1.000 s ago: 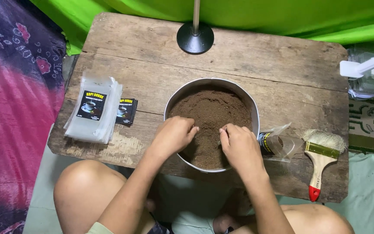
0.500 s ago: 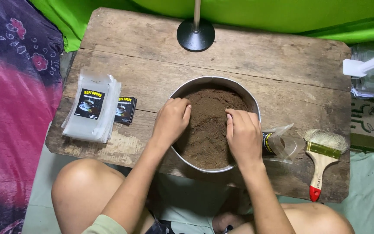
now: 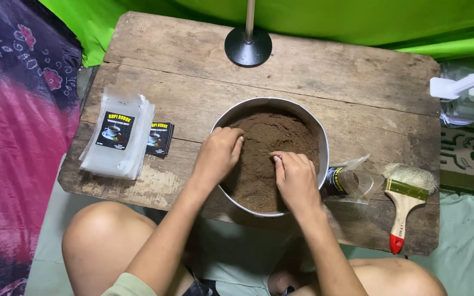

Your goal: The person scoops brown powder from a metal bowl using a spoon and transfers it into a small plastic bag. They repeat this scooping and filling process multiple times while sitting at a wooden table.

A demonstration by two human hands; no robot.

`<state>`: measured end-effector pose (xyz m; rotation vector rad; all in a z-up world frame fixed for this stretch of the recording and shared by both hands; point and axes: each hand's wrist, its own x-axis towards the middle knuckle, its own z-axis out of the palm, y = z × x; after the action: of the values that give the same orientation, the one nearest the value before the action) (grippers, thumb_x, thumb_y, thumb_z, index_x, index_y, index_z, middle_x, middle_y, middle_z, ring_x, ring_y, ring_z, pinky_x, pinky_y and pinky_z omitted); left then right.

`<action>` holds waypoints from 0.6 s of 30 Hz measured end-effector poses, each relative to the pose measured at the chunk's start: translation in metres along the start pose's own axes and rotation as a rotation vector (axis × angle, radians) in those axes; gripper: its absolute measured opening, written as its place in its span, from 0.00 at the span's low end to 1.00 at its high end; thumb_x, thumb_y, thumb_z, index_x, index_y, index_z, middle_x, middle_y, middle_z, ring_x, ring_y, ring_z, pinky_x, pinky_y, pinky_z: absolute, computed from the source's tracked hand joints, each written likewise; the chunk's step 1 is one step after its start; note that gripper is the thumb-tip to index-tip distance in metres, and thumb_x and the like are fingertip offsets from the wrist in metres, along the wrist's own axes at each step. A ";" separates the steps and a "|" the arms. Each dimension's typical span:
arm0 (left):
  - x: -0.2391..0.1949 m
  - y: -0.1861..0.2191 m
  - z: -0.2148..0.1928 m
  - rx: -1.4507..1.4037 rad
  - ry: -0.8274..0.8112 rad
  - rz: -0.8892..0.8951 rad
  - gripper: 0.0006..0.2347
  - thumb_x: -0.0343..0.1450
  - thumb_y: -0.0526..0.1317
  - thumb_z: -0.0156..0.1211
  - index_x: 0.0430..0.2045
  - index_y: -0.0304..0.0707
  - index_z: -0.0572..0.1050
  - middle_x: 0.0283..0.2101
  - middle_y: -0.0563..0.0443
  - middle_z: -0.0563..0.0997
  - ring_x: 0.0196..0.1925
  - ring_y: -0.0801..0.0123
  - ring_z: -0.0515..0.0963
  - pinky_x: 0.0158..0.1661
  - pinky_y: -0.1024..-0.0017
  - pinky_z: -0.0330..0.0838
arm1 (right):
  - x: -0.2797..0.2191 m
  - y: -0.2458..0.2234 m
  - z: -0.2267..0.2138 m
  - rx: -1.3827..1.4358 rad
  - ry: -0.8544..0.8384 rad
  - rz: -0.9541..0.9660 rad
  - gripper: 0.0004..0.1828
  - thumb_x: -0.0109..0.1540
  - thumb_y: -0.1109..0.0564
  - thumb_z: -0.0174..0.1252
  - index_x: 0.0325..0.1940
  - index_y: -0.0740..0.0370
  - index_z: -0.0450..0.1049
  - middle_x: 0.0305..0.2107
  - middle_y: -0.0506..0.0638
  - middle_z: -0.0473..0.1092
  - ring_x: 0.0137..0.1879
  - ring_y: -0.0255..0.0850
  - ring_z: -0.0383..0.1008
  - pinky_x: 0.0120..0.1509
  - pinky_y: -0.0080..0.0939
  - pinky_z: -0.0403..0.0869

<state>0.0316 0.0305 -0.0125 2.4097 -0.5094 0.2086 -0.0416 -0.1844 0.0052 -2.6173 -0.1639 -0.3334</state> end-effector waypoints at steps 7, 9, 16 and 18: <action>-0.004 0.023 0.022 -0.016 -0.103 0.014 0.06 0.72 0.34 0.57 0.34 0.38 0.83 0.29 0.46 0.82 0.37 0.59 0.81 0.41 0.67 0.77 | 0.011 -0.004 -0.021 0.024 0.054 0.015 0.12 0.69 0.54 0.55 0.53 0.45 0.81 0.39 0.43 0.78 0.47 0.44 0.77 0.53 0.45 0.74; -0.007 0.059 -0.005 -0.049 -0.174 0.054 0.05 0.71 0.34 0.58 0.32 0.38 0.82 0.28 0.45 0.81 0.37 0.56 0.81 0.40 0.65 0.77 | 0.011 0.002 -0.022 -0.036 0.078 -0.002 0.11 0.68 0.54 0.58 0.52 0.46 0.81 0.40 0.44 0.78 0.48 0.46 0.77 0.52 0.47 0.74; 0.004 0.029 -0.011 -0.100 -0.078 0.033 0.05 0.72 0.35 0.60 0.36 0.37 0.83 0.31 0.44 0.81 0.39 0.57 0.81 0.43 0.65 0.76 | 0.020 0.012 -0.010 -0.071 0.108 -0.031 0.12 0.66 0.54 0.60 0.53 0.46 0.82 0.43 0.45 0.77 0.50 0.47 0.76 0.54 0.49 0.75; 0.013 0.021 -0.012 -0.052 0.014 0.016 0.06 0.73 0.36 0.60 0.38 0.38 0.83 0.36 0.44 0.81 0.43 0.53 0.79 0.46 0.61 0.75 | 0.025 0.020 0.000 -0.045 0.085 -0.002 0.13 0.67 0.54 0.60 0.55 0.45 0.82 0.43 0.44 0.77 0.52 0.47 0.76 0.53 0.48 0.74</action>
<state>0.0351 0.0197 0.0125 2.3523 -0.5217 0.2164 -0.0144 -0.2009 0.0024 -2.6415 -0.1319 -0.4534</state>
